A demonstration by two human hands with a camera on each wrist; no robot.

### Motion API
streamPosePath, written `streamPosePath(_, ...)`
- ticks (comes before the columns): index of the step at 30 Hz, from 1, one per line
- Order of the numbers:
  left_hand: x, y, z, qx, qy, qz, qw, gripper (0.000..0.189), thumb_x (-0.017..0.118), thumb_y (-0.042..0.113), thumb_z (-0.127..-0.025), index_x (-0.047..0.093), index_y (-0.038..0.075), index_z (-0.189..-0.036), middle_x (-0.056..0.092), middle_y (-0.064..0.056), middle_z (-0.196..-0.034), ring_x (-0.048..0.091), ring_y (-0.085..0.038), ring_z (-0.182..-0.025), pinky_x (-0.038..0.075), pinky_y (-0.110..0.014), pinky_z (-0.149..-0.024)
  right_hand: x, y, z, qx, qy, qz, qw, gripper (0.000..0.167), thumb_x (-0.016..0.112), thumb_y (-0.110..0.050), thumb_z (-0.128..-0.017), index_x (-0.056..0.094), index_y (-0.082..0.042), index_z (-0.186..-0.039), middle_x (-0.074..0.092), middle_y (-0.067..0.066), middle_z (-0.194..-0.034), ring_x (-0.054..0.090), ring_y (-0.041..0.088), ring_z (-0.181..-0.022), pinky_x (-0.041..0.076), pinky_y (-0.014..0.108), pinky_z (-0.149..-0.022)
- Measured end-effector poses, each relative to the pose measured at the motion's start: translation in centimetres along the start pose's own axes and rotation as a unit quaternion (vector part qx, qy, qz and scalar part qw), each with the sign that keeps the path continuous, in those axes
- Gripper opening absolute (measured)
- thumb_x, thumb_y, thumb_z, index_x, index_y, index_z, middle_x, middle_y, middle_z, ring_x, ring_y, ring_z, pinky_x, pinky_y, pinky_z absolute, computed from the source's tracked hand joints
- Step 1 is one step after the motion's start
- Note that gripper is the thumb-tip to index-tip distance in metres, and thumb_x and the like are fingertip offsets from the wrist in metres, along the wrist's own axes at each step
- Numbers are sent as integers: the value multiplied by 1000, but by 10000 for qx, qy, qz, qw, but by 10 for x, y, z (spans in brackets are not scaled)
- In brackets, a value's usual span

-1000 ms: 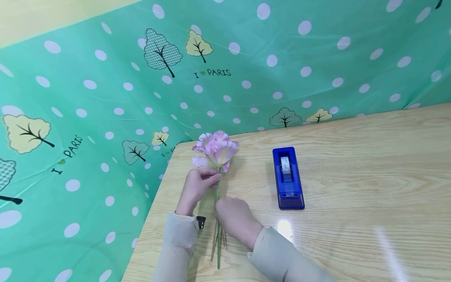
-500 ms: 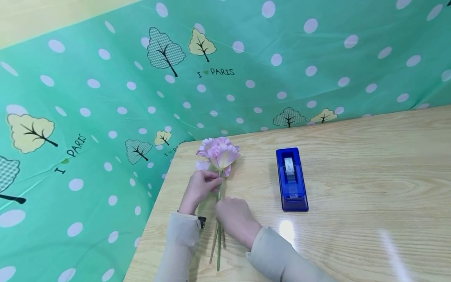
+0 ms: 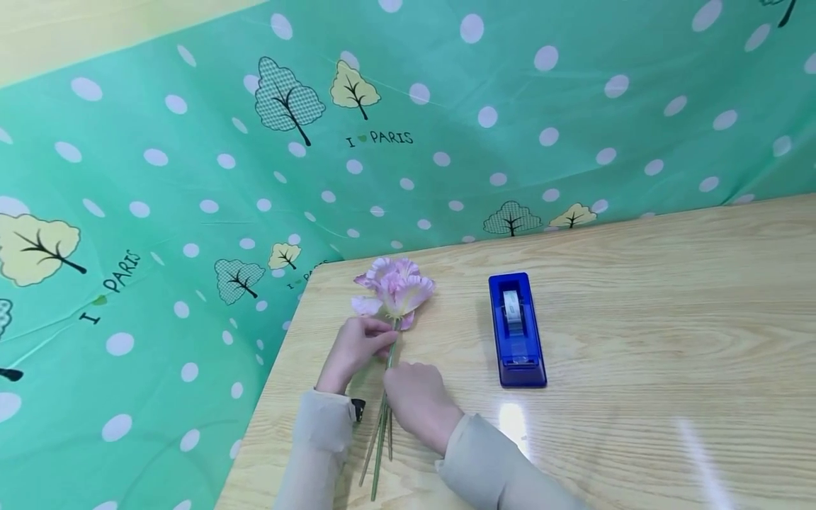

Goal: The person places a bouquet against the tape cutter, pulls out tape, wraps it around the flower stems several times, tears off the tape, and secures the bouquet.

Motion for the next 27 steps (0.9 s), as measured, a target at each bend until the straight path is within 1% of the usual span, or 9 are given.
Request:
streamPosePath(6,0,0,0,-77,79,-55,9999,21,73,10,-90,72,-6,-102,73,-16,-87,70,-18,-63,60,-33,-64,-2,2,2,-100,93,-135,9998,27,80,-24,-82,60,-12,-69,59,2,-63,53,17,-52,45,35,-46)
streamPosePath(10,0,0,0,-138,94,-139,9998,21,74,13,-90,72,-5,-102,73,-14,-85,69,-16,-61,60,-33,-64,-3,5,4,-271,-3,-271,9993,28,77,-21,-84,56,-14,-67,56,0,-61,50,15,-51,43,32,-46)
streamPosePath(11,1,-1,0,-124,84,-174,9997,22,74,14,-89,73,-5,-102,73,-14,-85,68,-16,-61,60,-33,-63,-3,5,4,-345,-72,-267,9990,26,77,-21,-85,57,-13,-69,57,0,-62,50,15,-51,44,32,-46)
streamPosePath(14,1,-1,-1,-65,53,-255,9996,23,75,17,-89,73,-4,-100,74,-13,-83,68,-15,-61,58,-31,-62,-4,8,6,-596,-340,-118,9976,19,76,-23,-84,62,-12,-81,60,0,-66,57,17,-56,48,34,-51)
streamPosePath(16,1,-1,-1,-42,53,-302,9995,23,75,18,-89,73,-3,-99,74,-13,-83,67,-16,-61,57,-30,-61,-5,9,8,-750,-511,-23,9959,19,76,-23,-84,63,-11,-91,62,1,-69,60,19,-59,50,36,-54)
streamPosePath(17,1,-1,0,-48,61,-296,9995,23,75,18,-89,73,-3,-99,73,-13,-83,67,-16,-61,57,-30,-61,-5,9,9,-789,-594,8,9951,22,77,-25,-84,64,-10,-94,63,0,-70,61,20,-60,51,37,-55)
streamPosePath(23,0,-1,1,-235,172,-207,9994,23,73,16,-91,73,-3,-103,72,-13,-87,67,-15,-61,59,-31,-63,-4,10,11,-895,-671,128,9936,27,78,-28,-82,63,-11,-97,64,0,-71,62,21,-61,51,39,-55)
streamPosePath(27,0,-1,1,-254,197,-242,9992,23,73,16,-91,72,-4,-104,72,-13,-87,67,-13,-59,60,-32,-63,-4,11,12,-873,-760,136,9932,27,78,-28,-83,63,-12,-99,64,0,-71,62,20,-61,51,38,-56)
Point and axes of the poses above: each hand's wrist, its own z-axis away from the middle knuckle, its own x-axis out of the palm, y = z × x, the point moved 1 cm from there along -z, towards the middle knuckle
